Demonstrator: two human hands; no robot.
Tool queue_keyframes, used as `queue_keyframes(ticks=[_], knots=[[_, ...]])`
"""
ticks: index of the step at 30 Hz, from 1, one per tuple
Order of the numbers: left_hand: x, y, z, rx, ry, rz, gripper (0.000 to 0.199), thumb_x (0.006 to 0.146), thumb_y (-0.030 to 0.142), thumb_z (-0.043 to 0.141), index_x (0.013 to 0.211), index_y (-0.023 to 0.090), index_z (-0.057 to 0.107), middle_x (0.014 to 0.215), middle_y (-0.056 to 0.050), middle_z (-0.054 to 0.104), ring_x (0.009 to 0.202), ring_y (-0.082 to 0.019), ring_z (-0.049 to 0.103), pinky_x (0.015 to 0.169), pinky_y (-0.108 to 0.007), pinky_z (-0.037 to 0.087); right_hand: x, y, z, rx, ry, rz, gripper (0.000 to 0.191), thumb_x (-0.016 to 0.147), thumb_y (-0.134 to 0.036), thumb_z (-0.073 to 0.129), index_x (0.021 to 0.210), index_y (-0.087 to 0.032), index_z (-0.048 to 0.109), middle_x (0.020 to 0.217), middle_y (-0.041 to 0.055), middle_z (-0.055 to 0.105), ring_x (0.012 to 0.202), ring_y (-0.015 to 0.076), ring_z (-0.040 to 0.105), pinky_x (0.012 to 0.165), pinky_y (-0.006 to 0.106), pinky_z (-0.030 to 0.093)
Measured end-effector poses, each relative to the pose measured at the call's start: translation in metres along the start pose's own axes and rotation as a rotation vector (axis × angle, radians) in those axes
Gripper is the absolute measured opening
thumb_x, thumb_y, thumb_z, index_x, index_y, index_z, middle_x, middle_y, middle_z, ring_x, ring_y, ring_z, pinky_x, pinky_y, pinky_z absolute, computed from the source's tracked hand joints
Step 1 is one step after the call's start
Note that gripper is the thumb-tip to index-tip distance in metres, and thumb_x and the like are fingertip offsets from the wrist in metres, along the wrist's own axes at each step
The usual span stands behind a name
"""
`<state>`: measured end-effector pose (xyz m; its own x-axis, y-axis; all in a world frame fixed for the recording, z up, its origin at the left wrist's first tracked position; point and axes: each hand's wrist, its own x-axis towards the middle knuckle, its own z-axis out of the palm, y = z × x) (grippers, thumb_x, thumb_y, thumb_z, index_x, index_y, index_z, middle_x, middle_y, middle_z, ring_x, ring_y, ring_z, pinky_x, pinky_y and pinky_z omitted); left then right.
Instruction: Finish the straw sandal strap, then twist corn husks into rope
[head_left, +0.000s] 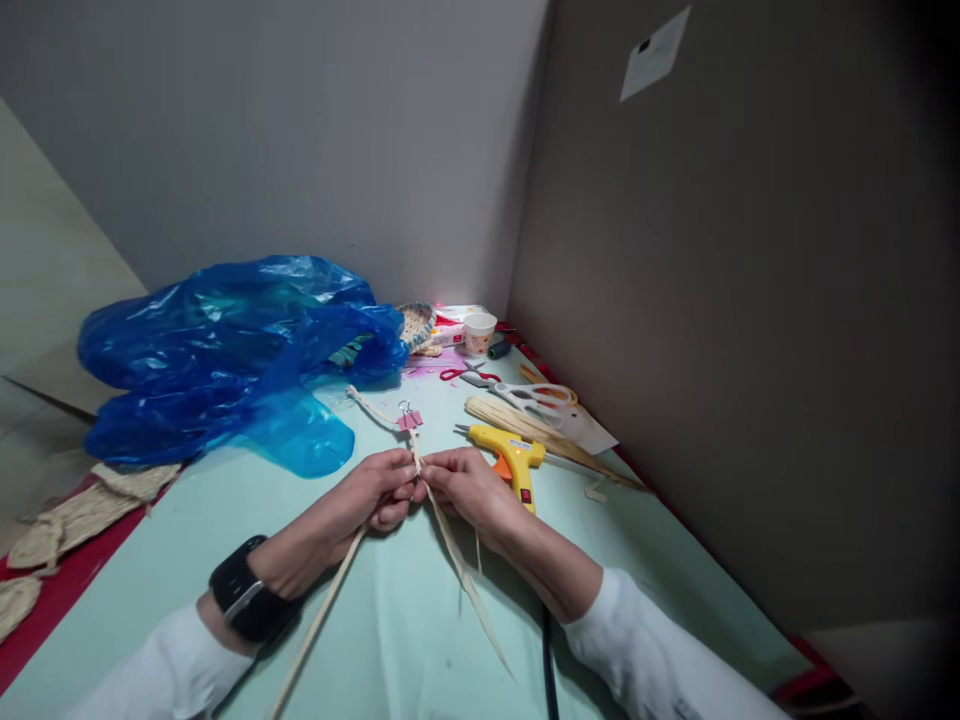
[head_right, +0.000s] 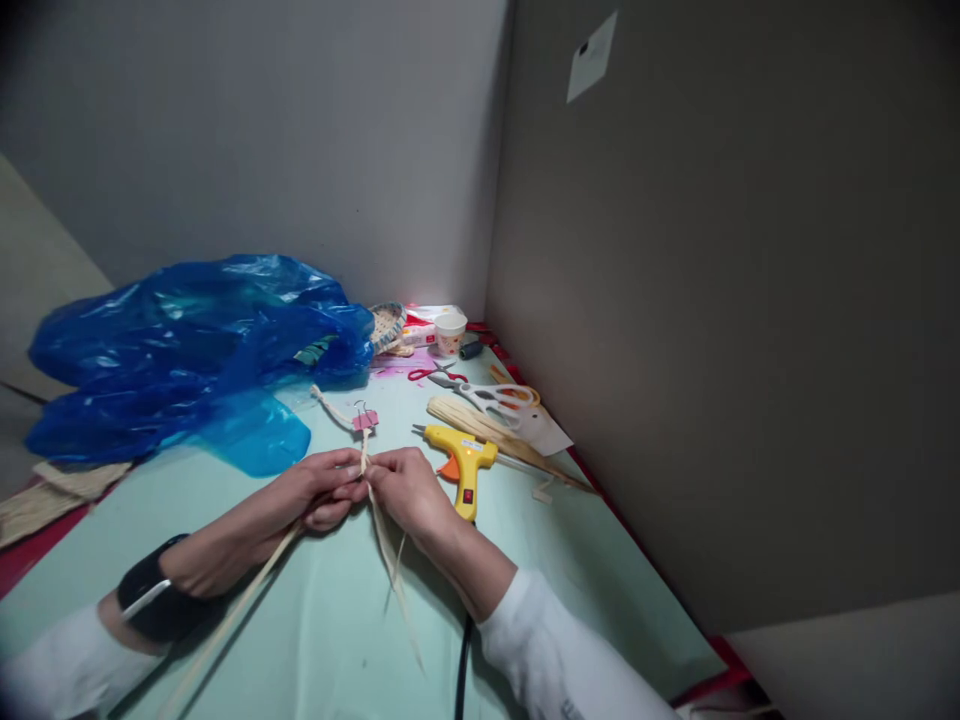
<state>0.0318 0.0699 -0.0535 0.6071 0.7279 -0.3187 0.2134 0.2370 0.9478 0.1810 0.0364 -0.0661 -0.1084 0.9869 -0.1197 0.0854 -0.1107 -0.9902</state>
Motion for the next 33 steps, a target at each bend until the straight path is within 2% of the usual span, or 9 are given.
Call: queue_keyframes(ticks=[3, 5, 9, 13, 21, 26, 30, 33], knots=[[0.001, -0.001, -0.004, -0.055, -0.034, -0.028, 0.019, 0.076, 0.033, 0.06, 0.078, 0.019, 0.047, 0.064, 0.005, 0.046, 0.041, -0.003, 0.029, 0.041, -0.019, 0.019, -0.001, 0.001, -0.001, -0.185, 0.05, -0.074, 0.026, 0.081, -0.015, 0.048, 0.06, -0.014, 0.063, 0.053, -0.002, 0.054, 0.052, 0.0094, 0.042, 0.055, 0.022, 0.029], [0.002, -0.001, -0.005, -0.058, -0.024, -0.044, 0.019, 0.073, 0.032, 0.062, 0.08, 0.017, 0.052, 0.062, 0.006, 0.046, 0.039, -0.002, 0.024, 0.039, -0.02, 0.015, -0.003, -0.001, 0.0, -0.308, 0.094, -0.115, 0.028, 0.084, -0.016, 0.048, 0.06, -0.015, 0.063, 0.057, 0.0001, 0.059, 0.058, 0.0109, 0.047, 0.059, 0.023, 0.031], [0.001, -0.001, -0.001, -0.02, 0.122, -0.025, 0.019, 0.073, 0.031, 0.063, 0.083, 0.016, 0.057, 0.053, 0.009, 0.039, 0.04, -0.003, 0.02, 0.039, -0.02, 0.011, -0.01, -0.01, 0.002, -0.53, 0.204, -0.146, 0.029, 0.086, -0.016, 0.048, 0.059, -0.015, 0.058, 0.054, 0.0009, 0.054, 0.056, 0.012, 0.039, 0.056, 0.027, 0.023], [0.0, -0.003, 0.008, 0.014, 0.293, 0.002, 0.021, 0.071, 0.035, 0.065, 0.078, 0.015, 0.06, 0.049, 0.01, 0.033, 0.043, -0.005, 0.022, 0.041, -0.02, 0.011, -0.012, -0.015, 0.003, -0.658, 0.219, -0.14, 0.029, 0.088, -0.018, 0.047, 0.06, -0.016, 0.056, 0.052, -0.0006, 0.047, 0.054, 0.0123, 0.033, 0.054, 0.028, 0.019], [0.001, -0.011, 0.01, 0.049, 0.452, 0.019, 0.022, 0.068, 0.035, 0.07, 0.073, 0.015, 0.062, 0.048, 0.01, 0.032, 0.044, -0.005, 0.021, 0.041, -0.021, 0.01, -0.014, -0.011, 0.0, -0.791, 0.205, -0.124, 0.029, 0.087, -0.02, 0.045, 0.062, -0.017, 0.061, 0.053, 0.0015, 0.052, 0.049, 0.0122, 0.034, 0.052, 0.029, 0.02], [-0.001, -0.008, 0.011, 0.043, 0.462, -0.004, 0.026, 0.068, 0.039, 0.069, 0.072, 0.014, 0.062, 0.047, 0.011, 0.033, 0.043, -0.004, 0.021, 0.041, -0.02, 0.01, -0.012, -0.019, -0.004, -0.925, 0.289, -0.11, 0.025, 0.084, -0.018, 0.047, 0.069, -0.018, 0.066, 0.06, 0.0046, 0.063, 0.056, 0.0147, 0.047, 0.055, 0.029, 0.021], [-0.003, -0.005, 0.011, 0.021, 0.438, -0.021, 0.026, 0.068, 0.039, 0.068, 0.071, 0.014, 0.061, 0.046, 0.01, 0.034, 0.043, -0.004, 0.022, 0.041, -0.019, 0.012, -0.007, -0.021, -0.009, -0.846, 0.352, -0.128, 0.025, 0.087, -0.019, 0.047, 0.081, -0.019, 0.071, 0.074, 0.005, 0.07, 0.067, 0.0157, 0.057, 0.059, 0.026, 0.028], [-0.004, -0.004, 0.01, 0.009, 0.422, -0.024, 0.025, 0.069, 0.038, 0.067, 0.069, 0.014, 0.06, 0.046, 0.01, 0.034, 0.043, -0.004, 0.022, 0.041, -0.019, 0.013, -0.005, -0.019, -0.011, -0.713, 0.316, -0.15, 0.025, 0.09, -0.023, 0.047, 0.086, -0.018, 0.071, 0.075, 0.004, 0.07, 0.067, 0.0145, 0.058, 0.062, 0.025, 0.032]])
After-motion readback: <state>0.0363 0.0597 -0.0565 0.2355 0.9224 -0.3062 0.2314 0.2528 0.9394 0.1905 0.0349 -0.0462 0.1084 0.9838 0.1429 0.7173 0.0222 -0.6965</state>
